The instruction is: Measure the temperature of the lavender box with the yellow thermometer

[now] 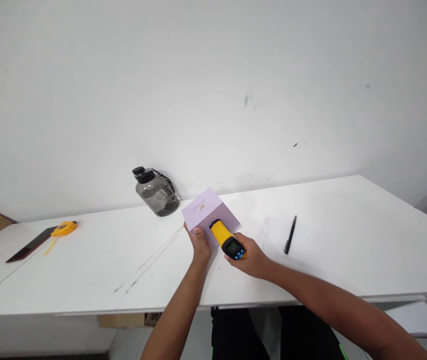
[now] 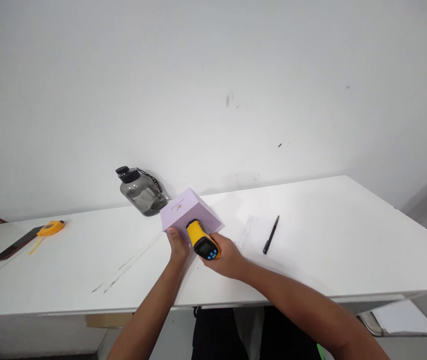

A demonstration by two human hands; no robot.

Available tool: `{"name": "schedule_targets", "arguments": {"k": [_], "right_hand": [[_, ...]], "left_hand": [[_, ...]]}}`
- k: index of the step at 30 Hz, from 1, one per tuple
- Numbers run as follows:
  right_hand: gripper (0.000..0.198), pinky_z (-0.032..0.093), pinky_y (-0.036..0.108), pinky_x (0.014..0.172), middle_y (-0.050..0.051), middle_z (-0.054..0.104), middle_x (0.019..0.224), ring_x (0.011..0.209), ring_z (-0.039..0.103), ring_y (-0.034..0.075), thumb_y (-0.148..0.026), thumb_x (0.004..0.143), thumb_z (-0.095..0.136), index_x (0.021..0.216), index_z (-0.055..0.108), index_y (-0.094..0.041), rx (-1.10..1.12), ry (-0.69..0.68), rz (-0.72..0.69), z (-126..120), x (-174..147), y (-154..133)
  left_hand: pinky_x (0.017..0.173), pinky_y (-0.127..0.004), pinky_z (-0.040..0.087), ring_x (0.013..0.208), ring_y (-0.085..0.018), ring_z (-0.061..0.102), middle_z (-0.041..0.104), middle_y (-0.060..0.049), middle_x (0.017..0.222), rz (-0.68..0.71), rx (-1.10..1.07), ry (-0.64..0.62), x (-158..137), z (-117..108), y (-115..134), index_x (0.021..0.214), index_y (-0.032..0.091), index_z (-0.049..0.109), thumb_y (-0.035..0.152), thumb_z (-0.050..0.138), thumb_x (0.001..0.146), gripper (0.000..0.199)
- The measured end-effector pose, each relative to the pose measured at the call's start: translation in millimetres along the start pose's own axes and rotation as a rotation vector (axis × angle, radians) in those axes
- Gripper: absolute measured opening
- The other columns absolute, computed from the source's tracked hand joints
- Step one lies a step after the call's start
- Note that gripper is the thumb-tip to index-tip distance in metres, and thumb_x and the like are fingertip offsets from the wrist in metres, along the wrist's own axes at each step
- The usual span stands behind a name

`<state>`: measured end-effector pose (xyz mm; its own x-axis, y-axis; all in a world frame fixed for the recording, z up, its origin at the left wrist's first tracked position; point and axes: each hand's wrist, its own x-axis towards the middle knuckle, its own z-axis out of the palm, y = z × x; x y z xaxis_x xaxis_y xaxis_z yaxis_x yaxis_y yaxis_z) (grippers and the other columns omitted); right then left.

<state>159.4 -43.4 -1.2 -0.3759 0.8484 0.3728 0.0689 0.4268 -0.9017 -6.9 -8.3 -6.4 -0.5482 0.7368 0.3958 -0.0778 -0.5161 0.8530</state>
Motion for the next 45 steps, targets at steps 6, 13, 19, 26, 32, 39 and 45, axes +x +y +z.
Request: {"name": "schedule_targets", "arguments": {"k": [6, 13, 19, 26, 32, 39, 45], "right_hand": [[0.025, 0.048, 0.028, 0.066, 0.000, 0.063, 0.082, 0.072, 0.059, 0.016, -0.027, 0.073, 0.068, 0.094, 0.056, -0.021, -0.027, -0.007, -0.014, 0, 1, 1], [0.032, 0.049, 0.029, 0.067, 0.001, 0.065, 0.085, 0.074, 0.061, 0.017, -0.020, 0.069, 0.067, 0.099, 0.057, -0.022, -0.042, 0.007, -0.042, 1, 2, 10], [0.035, 0.049, 0.029, 0.067, 0.001, 0.066, 0.086, 0.075, 0.062, 0.018, -0.020, 0.067, 0.068, 0.099, 0.056, -0.021, -0.038, -0.025, -0.068, 0, 3, 10], [0.032, 0.049, 0.029, 0.066, 0.001, 0.066, 0.085, 0.073, 0.061, 0.017, -0.020, 0.067, 0.068, 0.097, 0.056, -0.022, -0.070, -0.015, -0.085, 0, 7, 10], [0.028, 0.049, 0.028, 0.064, 0.001, 0.068, 0.082, 0.070, 0.063, 0.017, -0.024, 0.069, 0.068, 0.095, 0.056, -0.022, -0.096, -0.014, -0.084, 1, 8, 10], [0.034, 0.050, 0.029, 0.065, 0.003, 0.070, 0.086, 0.072, 0.066, 0.019, -0.025, 0.070, 0.067, 0.102, 0.056, -0.022, -0.127, -0.022, -0.071, -1, 4, 9], [0.034, 0.050, 0.029, 0.063, 0.002, 0.069, 0.081, 0.068, 0.065, 0.019, -0.026, 0.069, 0.066, 0.101, 0.056, -0.022, -0.146, -0.021, -0.056, -2, 3, 9]], "left_hand": [[0.098, -0.045, 0.050, 0.116, -0.030, 0.061, 0.058, -0.019, 0.130, 0.040, 0.019, -0.041, 0, -1, -4, 0.137, 0.017, 0.044, 0.085, 0.051, 0.070, 0.095], [0.100, -0.040, 0.049, 0.120, -0.029, 0.060, 0.061, -0.017, 0.125, 0.087, 0.019, -0.012, 3, -3, -8, 0.130, 0.017, 0.051, 0.086, 0.051, 0.069, 0.092], [0.102, -0.043, 0.050, 0.121, -0.030, 0.059, 0.064, -0.018, 0.122, 0.128, 0.008, -0.050, 6, -4, -8, 0.128, 0.016, 0.055, 0.085, 0.050, 0.072, 0.090], [0.096, -0.040, 0.053, 0.120, -0.030, 0.061, 0.068, -0.015, 0.119, 0.039, -0.062, -0.027, 1, 4, -7, 0.127, 0.019, 0.057, 0.084, 0.045, 0.075, 0.084], [0.097, -0.040, 0.053, 0.121, -0.031, 0.060, 0.067, -0.016, 0.118, 0.078, -0.041, -0.032, 3, 5, -6, 0.124, 0.017, 0.058, 0.084, 0.046, 0.075, 0.084], [0.099, -0.040, 0.051, 0.121, -0.031, 0.060, 0.065, -0.016, 0.120, 0.100, -0.022, -0.035, 3, 5, -2, 0.124, 0.017, 0.057, 0.085, 0.049, 0.072, 0.086], [0.097, -0.039, 0.051, 0.123, -0.030, 0.059, 0.062, -0.016, 0.125, 0.085, 0.015, -0.016, 0, 3, -3, 0.126, 0.019, 0.054, 0.085, 0.051, 0.071, 0.087]]}}
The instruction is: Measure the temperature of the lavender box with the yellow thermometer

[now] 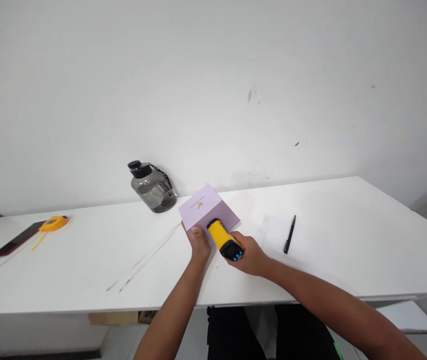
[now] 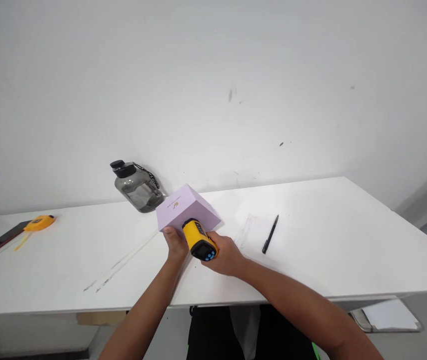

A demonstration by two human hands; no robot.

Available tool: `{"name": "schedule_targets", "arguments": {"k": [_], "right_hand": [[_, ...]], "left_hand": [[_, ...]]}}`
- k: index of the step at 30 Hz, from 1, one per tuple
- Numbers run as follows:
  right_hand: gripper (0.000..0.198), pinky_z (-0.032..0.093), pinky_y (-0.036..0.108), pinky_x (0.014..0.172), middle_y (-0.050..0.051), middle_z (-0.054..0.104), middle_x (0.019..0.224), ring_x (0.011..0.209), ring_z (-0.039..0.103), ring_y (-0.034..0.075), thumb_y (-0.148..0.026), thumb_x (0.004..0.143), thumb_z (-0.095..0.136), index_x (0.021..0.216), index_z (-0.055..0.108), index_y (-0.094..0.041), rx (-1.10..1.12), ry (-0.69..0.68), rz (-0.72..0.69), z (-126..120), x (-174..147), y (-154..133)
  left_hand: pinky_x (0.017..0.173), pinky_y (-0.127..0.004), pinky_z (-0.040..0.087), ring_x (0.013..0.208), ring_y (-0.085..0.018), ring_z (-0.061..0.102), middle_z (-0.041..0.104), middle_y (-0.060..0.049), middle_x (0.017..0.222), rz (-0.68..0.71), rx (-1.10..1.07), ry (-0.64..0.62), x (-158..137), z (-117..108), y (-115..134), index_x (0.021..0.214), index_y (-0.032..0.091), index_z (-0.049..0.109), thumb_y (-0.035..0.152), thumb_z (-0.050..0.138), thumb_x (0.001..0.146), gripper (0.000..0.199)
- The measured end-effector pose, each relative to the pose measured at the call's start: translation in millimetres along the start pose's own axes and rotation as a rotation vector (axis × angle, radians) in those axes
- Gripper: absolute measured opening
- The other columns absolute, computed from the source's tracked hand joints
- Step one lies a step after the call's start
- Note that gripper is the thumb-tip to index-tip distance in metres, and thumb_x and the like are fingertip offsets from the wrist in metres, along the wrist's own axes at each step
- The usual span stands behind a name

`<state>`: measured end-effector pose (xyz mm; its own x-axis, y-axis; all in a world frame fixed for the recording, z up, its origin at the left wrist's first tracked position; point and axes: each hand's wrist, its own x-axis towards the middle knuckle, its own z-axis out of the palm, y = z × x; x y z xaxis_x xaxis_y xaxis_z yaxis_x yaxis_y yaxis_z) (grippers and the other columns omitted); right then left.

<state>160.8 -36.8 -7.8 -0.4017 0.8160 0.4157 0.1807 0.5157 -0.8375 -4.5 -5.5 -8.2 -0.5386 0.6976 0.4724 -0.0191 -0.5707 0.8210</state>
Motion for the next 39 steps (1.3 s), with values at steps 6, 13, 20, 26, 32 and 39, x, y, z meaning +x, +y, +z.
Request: {"name": "schedule_targets", "arguments": {"k": [6, 13, 20, 26, 32, 39], "right_hand": [[0.033, 0.048, 0.028, 0.062, 0.002, 0.069, 0.081, 0.067, 0.064, 0.018, -0.026, 0.069, 0.066, 0.100, 0.056, -0.022, 0.002, -0.009, -0.010, 0.5, 0.1, 1.1], [0.033, 0.049, 0.028, 0.062, 0.002, 0.069, 0.080, 0.066, 0.064, 0.018, -0.026, 0.068, 0.068, 0.099, 0.056, -0.022, 0.003, -0.005, 0.004, 1.5, -1.3, 1.2], [0.031, 0.048, 0.029, 0.061, 0.002, 0.069, 0.079, 0.066, 0.064, 0.019, -0.026, 0.068, 0.067, 0.096, 0.055, -0.022, 0.008, -0.006, 0.013, 1.5, 0.2, 0.2], [0.035, 0.048, 0.029, 0.061, 0.003, 0.069, 0.081, 0.067, 0.065, 0.019, -0.026, 0.068, 0.068, 0.101, 0.056, -0.022, 0.001, -0.003, 0.002, 2.1, 0.2, 2.3], [0.035, 0.049, 0.029, 0.061, 0.003, 0.070, 0.081, 0.067, 0.065, 0.019, -0.026, 0.069, 0.067, 0.102, 0.056, -0.021, -0.004, 0.013, -0.007, 2.0, -0.5, 1.0], [0.033, 0.049, 0.028, 0.062, 0.003, 0.069, 0.081, 0.068, 0.064, 0.018, -0.026, 0.070, 0.068, 0.100, 0.056, -0.022, 0.020, 0.010, 0.021, 1.7, -1.4, -1.2]], "left_hand": [[0.095, -0.041, 0.052, 0.120, -0.031, 0.060, 0.063, -0.017, 0.123, -0.001, -0.015, -0.019, -0.1, 1.1, 2.0, 0.126, 0.018, 0.054, 0.085, 0.051, 0.071, 0.087], [0.094, -0.044, 0.052, 0.116, -0.031, 0.062, 0.063, -0.018, 0.122, 0.010, 0.014, -0.020, 0.8, -0.7, -2.0, 0.126, 0.017, 0.053, 0.087, 0.047, 0.071, 0.089], [0.087, -0.040, 0.054, 0.109, -0.030, 0.065, 0.066, -0.016, 0.117, 0.005, -0.020, -0.039, 1.3, 2.3, 2.3, 0.128, 0.019, 0.053, 0.087, 0.049, 0.070, 0.089], [0.091, -0.042, 0.052, 0.112, -0.030, 0.064, 0.065, -0.016, 0.118, -0.007, -0.003, -0.026, 0.6, 2.4, 1.8, 0.128, 0.019, 0.052, 0.088, 0.046, 0.071, 0.089], [0.092, -0.042, 0.052, 0.113, -0.030, 0.063, 0.065, -0.017, 0.120, 0.017, -0.008, -0.031, 1.7, 2.3, 1.5, 0.128, 0.019, 0.052, 0.087, 0.048, 0.071, 0.089], [0.090, -0.041, 0.053, 0.111, -0.030, 0.064, 0.066, -0.016, 0.117, 0.012, -0.031, -0.042, 1.5, 1.5, -0.5, 0.126, 0.018, 0.053, 0.085, 0.049, 0.073, 0.086]]}}
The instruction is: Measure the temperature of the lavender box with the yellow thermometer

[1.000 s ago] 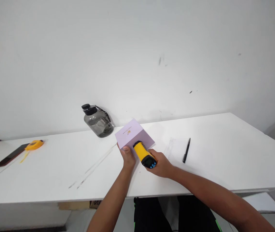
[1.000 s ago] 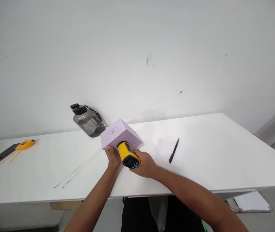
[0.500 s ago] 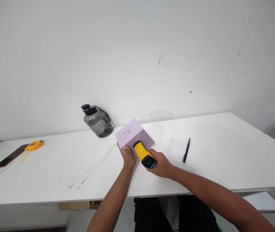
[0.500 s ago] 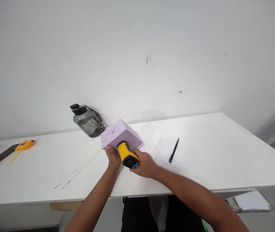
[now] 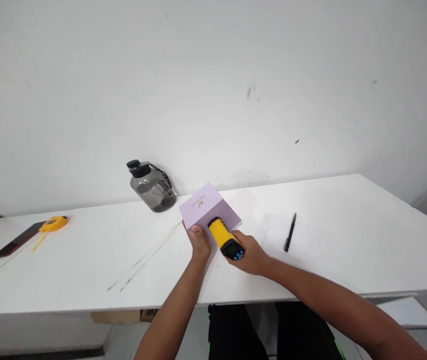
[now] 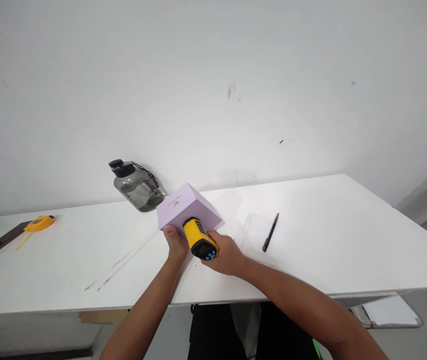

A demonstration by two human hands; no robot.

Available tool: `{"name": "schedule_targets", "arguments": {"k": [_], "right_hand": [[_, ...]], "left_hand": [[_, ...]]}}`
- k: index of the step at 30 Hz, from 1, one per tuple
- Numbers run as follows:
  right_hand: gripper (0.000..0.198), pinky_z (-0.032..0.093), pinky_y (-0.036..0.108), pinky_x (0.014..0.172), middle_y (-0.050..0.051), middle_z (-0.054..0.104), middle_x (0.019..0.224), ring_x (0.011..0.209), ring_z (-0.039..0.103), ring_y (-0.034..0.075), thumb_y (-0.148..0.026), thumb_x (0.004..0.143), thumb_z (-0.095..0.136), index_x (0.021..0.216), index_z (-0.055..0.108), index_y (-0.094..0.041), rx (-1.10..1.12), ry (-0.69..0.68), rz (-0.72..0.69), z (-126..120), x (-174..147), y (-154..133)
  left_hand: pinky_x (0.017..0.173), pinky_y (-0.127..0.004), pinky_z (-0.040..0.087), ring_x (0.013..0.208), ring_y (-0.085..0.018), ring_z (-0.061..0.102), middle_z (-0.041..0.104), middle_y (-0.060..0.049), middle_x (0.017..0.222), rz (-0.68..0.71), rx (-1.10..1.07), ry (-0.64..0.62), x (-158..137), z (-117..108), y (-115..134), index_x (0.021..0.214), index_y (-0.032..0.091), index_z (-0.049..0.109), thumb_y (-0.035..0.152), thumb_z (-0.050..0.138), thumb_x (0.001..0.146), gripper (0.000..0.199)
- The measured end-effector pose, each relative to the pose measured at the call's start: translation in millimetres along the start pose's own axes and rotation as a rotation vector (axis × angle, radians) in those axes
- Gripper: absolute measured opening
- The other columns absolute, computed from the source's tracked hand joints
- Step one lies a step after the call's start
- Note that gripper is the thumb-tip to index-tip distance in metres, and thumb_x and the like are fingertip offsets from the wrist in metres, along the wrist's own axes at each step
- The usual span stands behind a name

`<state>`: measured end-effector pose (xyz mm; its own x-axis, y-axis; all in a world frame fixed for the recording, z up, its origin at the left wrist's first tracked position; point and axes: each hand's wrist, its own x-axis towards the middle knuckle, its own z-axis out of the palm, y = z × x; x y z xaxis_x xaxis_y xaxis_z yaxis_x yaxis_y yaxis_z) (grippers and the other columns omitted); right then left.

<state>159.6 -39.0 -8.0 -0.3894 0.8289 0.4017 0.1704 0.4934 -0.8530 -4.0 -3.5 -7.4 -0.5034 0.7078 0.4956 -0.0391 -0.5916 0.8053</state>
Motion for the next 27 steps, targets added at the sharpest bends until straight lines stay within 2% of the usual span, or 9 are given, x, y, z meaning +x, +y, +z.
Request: {"name": "schedule_targets", "arguments": {"k": [9, 27], "right_hand": [[0.031, 0.048, 0.028, 0.062, 0.001, 0.069, 0.080, 0.068, 0.064, 0.018, -0.026, 0.070, 0.069, 0.097, 0.055, -0.022, -0.007, -0.009, 0.040, -1.1, 0.0, -1.2], [0.032, 0.050, 0.029, 0.063, 0.002, 0.069, 0.082, 0.070, 0.065, 0.019, -0.025, 0.070, 0.068, 0.099, 0.055, -0.023, -0.002, -0.021, 0.012, -2.4, 0.1, -2.5]], "left_hand": [[0.088, -0.040, 0.053, 0.111, -0.030, 0.063, 0.064, -0.017, 0.120, 0.007, 0.033, 0.007, -0.6, 0.2, 1.4, 0.127, 0.018, 0.053, 0.086, 0.047, 0.073, 0.087], [0.092, -0.043, 0.051, 0.113, -0.031, 0.063, 0.061, -0.018, 0.125, -0.009, 0.065, 0.029, -1.2, 1.1, 2.5, 0.131, 0.018, 0.048, 0.089, 0.044, 0.071, 0.093]]}}
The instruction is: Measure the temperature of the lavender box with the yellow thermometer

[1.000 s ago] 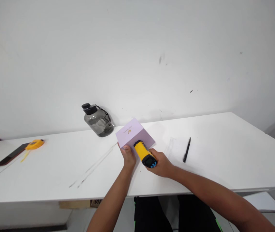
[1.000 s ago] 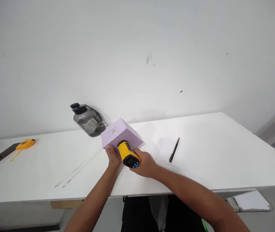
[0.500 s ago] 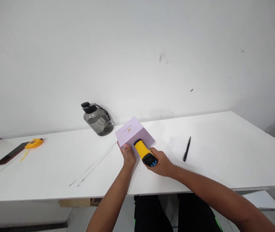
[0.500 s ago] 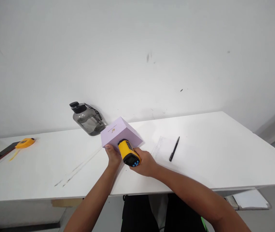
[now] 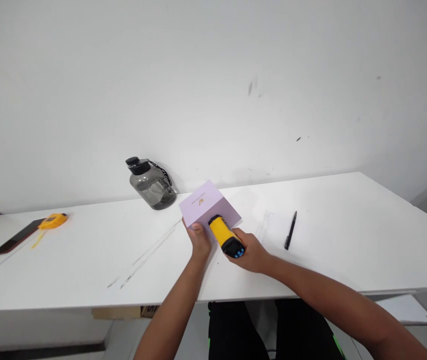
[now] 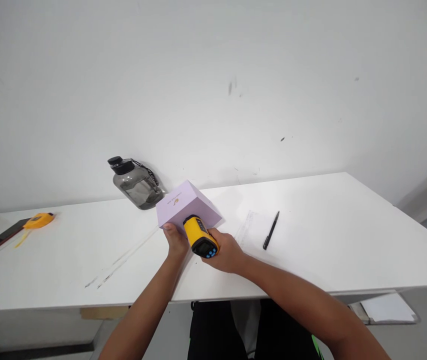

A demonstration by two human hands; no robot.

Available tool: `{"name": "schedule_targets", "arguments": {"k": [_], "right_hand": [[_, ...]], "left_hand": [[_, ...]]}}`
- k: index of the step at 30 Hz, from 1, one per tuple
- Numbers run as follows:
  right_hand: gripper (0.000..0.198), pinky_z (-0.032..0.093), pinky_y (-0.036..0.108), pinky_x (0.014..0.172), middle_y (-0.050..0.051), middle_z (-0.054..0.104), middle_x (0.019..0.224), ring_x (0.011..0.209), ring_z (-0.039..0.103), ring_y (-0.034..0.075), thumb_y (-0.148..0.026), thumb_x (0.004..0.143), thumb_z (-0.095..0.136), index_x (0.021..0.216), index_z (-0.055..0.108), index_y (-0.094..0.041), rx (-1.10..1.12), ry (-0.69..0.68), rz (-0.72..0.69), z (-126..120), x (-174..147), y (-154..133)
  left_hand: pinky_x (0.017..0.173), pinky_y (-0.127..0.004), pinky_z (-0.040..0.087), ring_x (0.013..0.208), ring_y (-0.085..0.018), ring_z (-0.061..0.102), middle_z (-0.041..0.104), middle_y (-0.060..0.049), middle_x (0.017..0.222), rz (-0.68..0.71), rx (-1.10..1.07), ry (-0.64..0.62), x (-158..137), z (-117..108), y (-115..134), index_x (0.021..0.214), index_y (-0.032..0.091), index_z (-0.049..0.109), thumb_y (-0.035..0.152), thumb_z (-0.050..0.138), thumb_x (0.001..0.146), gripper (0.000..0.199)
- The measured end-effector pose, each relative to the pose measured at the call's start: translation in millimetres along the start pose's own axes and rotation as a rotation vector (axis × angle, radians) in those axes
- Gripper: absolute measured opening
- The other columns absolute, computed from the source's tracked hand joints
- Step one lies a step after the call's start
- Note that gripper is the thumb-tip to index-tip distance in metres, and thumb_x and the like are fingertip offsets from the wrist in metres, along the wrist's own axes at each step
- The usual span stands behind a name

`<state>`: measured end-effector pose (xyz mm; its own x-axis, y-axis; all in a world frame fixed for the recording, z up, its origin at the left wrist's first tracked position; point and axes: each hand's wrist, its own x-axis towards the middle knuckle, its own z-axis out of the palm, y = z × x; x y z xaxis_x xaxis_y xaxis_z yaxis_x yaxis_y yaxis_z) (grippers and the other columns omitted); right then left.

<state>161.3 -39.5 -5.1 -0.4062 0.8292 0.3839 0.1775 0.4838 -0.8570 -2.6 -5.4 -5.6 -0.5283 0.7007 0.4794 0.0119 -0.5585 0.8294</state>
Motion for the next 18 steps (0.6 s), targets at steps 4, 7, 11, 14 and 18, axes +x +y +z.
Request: {"name": "schedule_targets", "arguments": {"k": [4, 7, 11, 14, 18], "right_hand": [[0.029, 0.049, 0.029, 0.063, 0.002, 0.069, 0.080, 0.069, 0.065, 0.019, -0.025, 0.071, 0.068, 0.097, 0.055, -0.023, -0.006, -0.001, 0.007, 0.2, 0.2, -0.3], [0.029, 0.050, 0.029, 0.063, 0.002, 0.069, 0.081, 0.069, 0.066, 0.019, -0.025, 0.070, 0.068, 0.096, 0.055, -0.022, -0.007, 0.000, 0.015, 0.1, 0.3, -0.6], [0.029, 0.050, 0.029, 0.063, 0.002, 0.069, 0.081, 0.070, 0.066, 0.019, -0.025, 0.071, 0.068, 0.096, 0.055, -0.022, -0.014, -0.005, 0.014, -0.4, 0.3, -0.6], [0.029, 0.050, 0.028, 0.063, 0.001, 0.069, 0.081, 0.070, 0.066, 0.019, -0.025, 0.071, 0.069, 0.096, 0.055, -0.023, -0.013, -0.009, 0.014, -0.8, 0.2, -0.2], [0.028, 0.050, 0.028, 0.063, 0.001, 0.069, 0.080, 0.069, 0.066, 0.018, -0.024, 0.070, 0.069, 0.095, 0.055, -0.023, -0.010, -0.009, 0.012, -0.7, -0.5, 0.2]], "left_hand": [[0.093, -0.044, 0.050, 0.114, -0.032, 0.061, 0.061, -0.019, 0.123, 0.004, 0.008, -0.002, 0.2, 1.2, 1.9, 0.129, 0.018, 0.049, 0.090, 0.043, 0.070, 0.093], [0.094, -0.044, 0.050, 0.117, -0.032, 0.060, 0.061, -0.018, 0.123, 0.007, 0.005, -0.009, 0.4, 2.6, 4.4, 0.125, 0.017, 0.052, 0.090, 0.043, 0.069, 0.092], [0.093, -0.044, 0.050, 0.118, -0.032, 0.059, 0.061, -0.018, 0.123, 0.019, 0.001, -0.009, 0.3, 3.5, 6.3, 0.122, 0.017, 0.056, 0.089, 0.045, 0.070, 0.089], [0.095, -0.044, 0.049, 0.117, -0.032, 0.059, 0.062, -0.018, 0.122, 0.015, 0.003, -0.003, 0.5, 2.9, 4.8, 0.120, 0.017, 0.057, 0.089, 0.045, 0.070, 0.089], [0.097, -0.045, 0.049, 0.117, -0.031, 0.059, 0.062, -0.017, 0.121, 0.003, -0.016, -0.001, 0.7, 1.7, 1.9, 0.119, 0.016, 0.057, 0.090, 0.045, 0.068, 0.090]]}}
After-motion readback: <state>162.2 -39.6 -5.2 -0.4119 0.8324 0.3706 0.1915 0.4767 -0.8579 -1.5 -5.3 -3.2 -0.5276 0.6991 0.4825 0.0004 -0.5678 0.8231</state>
